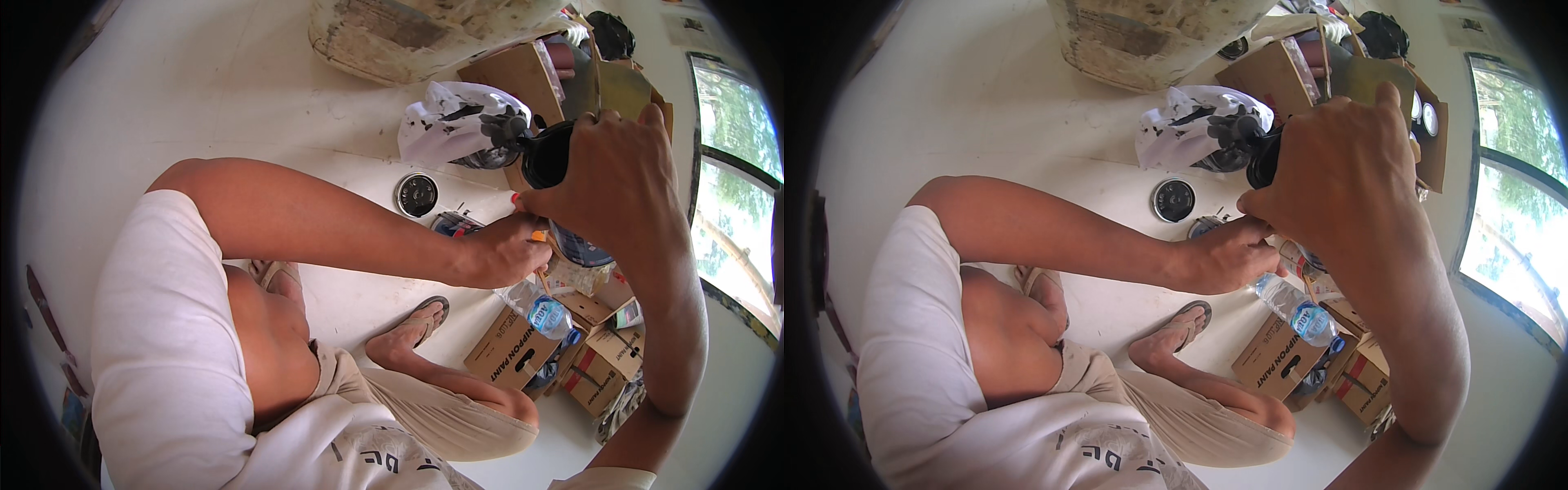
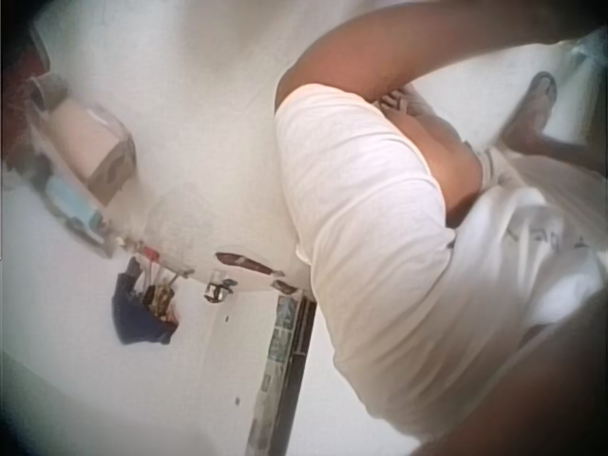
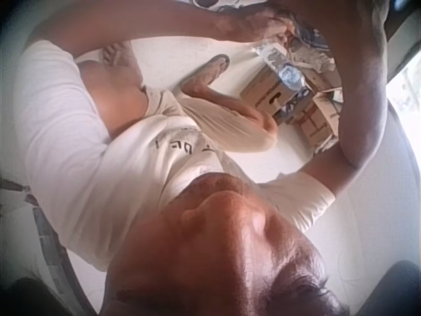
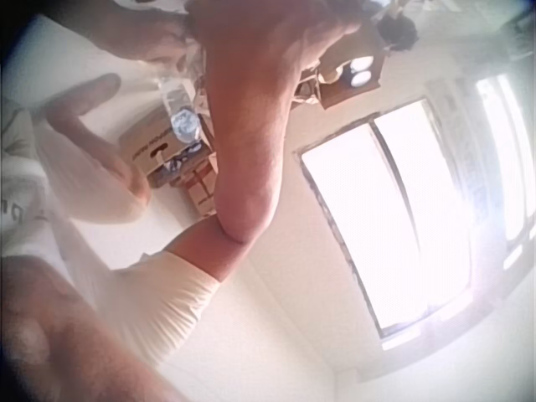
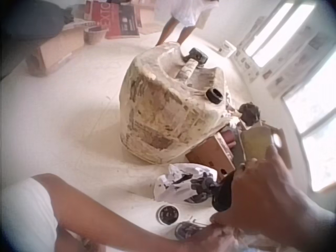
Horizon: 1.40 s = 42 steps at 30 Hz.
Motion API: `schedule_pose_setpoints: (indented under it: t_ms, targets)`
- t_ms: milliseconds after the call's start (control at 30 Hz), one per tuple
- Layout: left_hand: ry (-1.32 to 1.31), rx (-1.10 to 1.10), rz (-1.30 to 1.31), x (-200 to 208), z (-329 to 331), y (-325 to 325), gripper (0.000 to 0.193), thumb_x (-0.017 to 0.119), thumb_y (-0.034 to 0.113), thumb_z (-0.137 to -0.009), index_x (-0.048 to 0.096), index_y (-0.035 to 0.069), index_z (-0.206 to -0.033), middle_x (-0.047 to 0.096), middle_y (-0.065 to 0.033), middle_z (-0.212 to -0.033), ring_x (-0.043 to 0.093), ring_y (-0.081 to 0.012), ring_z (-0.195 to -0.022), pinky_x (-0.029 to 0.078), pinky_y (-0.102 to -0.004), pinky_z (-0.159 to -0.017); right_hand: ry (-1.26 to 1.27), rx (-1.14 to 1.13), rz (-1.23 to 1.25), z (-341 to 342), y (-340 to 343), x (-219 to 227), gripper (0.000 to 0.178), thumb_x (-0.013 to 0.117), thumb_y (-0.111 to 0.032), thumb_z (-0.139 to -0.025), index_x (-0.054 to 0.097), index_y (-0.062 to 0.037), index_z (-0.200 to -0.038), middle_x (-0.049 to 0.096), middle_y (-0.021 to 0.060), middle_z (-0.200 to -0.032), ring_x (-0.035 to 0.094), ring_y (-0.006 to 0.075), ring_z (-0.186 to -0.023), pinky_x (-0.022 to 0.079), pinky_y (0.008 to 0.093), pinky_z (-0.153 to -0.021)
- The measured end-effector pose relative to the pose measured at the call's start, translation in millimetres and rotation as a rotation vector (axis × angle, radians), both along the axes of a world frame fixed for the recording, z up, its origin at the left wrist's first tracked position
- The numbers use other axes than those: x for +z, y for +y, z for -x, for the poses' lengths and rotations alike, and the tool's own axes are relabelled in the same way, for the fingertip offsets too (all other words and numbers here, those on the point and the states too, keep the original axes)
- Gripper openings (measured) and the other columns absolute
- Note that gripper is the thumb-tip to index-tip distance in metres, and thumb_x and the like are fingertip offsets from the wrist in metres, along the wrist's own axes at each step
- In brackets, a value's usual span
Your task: The person sits on the floor and mixes black paint in a can using a wooden stick. They add a liquid from a small white bottle and water from a plastic bottle into the paint, stirring after each addition. The person then pours the mixed paint into a larger container and seals the original can with a cloth and lid.
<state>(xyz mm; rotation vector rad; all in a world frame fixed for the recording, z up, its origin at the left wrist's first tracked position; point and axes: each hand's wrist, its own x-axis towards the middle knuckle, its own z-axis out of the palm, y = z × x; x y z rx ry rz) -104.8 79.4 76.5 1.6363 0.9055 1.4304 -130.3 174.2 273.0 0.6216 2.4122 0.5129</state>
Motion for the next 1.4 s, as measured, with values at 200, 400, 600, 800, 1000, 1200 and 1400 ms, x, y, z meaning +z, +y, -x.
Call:
schedule_pose_setpoints:
  t_ms: [200, 400, 600, 800, 1000, 1200, 1400]
  targets:
    - [0.049, 0.111, -0.092, -1, -3, 0, 0.013, 0.064, 0.01, -0.09, 0.066, -0.002, -0.095, 0.061, -0.0299, -0.116, 0.064, -0.039, -0.107, 0.052, -0.0469, -0.092, 0.01, 0.005, -0.022, -3, -1, 0, 0.058, 0.091, -0.054, -0.062, 0.077, 0.0008, -0.076, 0.072, 0.0181, -0.075, 0.07, 0.029, -0.072, 0.043, 0.0447, -0.099]
    - [0.061, -0.074, 0.136, 4, 3, 0, 0.015, 0.063, 0.004, -0.097, 0.063, -0.005, -0.11, 0.057, -0.0237, -0.128, 0.066, -0.0311, -0.115, 0.052, -0.0436, -0.097, 0.036, -0.01, -0.017, -7, -1, 0, 0.065, 0.091, -0.054, -0.062, 0.076, 0.003, -0.088, 0.073, 0.0181, -0.081, 0.071, 0.0298, -0.075, 0.043, 0.0439, -0.099]
    - [-0.345, -0.19, 0.584, 28, 32, -10, 0.032, 0.053, 0.007, -0.1, 0.052, -0.008, -0.127, 0.063, -0.0182, -0.121, 0.066, -0.0247, -0.112, 0.053, -0.0382, -0.093, 0.039, -0.069, -0.014, -5, -3, -1, 0.077, 0.091, -0.056, -0.061, 0.073, 0.0044, -0.105, 0.075, 0.0189, -0.094, 0.072, 0.0304, -0.086, 0.043, 0.042, -0.101]
    - [-0.449, -0.233, 0.896, 22, 26, -2, 0.045, 0.048, 0.011, -0.097, 0.045, 0.0, -0.14, 0.067, -0.0097, -0.119, 0.063, -0.0173, -0.112, 0.051, -0.032, -0.092, 0.213, -0.198, -0.001, -49, 11, 2, 0.091, 0.089, -0.065, -0.062, 0.068, 0.0023, -0.12, 0.072, 0.0213, -0.114, 0.071, 0.0321, -0.102, 0.044, 0.0426, -0.102]
    - [-0.506, -0.236, 0.919, -13, 18, -5, 0.074, 0.048, 0.003, -0.082, 0.032, 0.013, -0.154, 0.05, -0.0069, -0.149, 0.054, -0.021, -0.138, 0.051, -0.0359, -0.1, 0.291, -0.16, 0.092, -99, 22, -32, 0.119, 0.076, -0.078, -0.068, 0.053, 0.0152, -0.14, 0.065, 0.0265, -0.118, 0.064, 0.0359, -0.116, 0.039, 0.0486, -0.106]
    - [-0.359, -0.214, 0.894, -9, 12, -3, 0.087, 0.05, -0.001, -0.082, 0.024, 0.014, -0.163, 0.04, -0.0078, -0.157, 0.051, -0.0245, -0.14, 0.051, -0.0385, -0.103, 0.654, -0.325, 0.167, -162, 17, -53, 0.123, 0.085, -0.067, -0.062, 0.047, 0.0134, -0.146, 0.059, 0.026, -0.13, 0.058, 0.0372, -0.125, 0.039, 0.045, -0.105]
    - [-0.19, -0.252, 0.909, -44, 30, -26, 0.072, 0.048, -0.002, -0.087, 0.037, 0.002, -0.157, 0.045, -0.0126, -0.157, 0.051, -0.0276, -0.141, 0.048, -0.0404, -0.108, 0.764, -0.468, 0.074, -212, 2, -91, 0.12, 0.093, -0.052, -0.065, 0.038, 0.0037, -0.156, 0.06, 0.0208, -0.125, 0.059, 0.0374, -0.122, 0.043, 0.0484, -0.103]
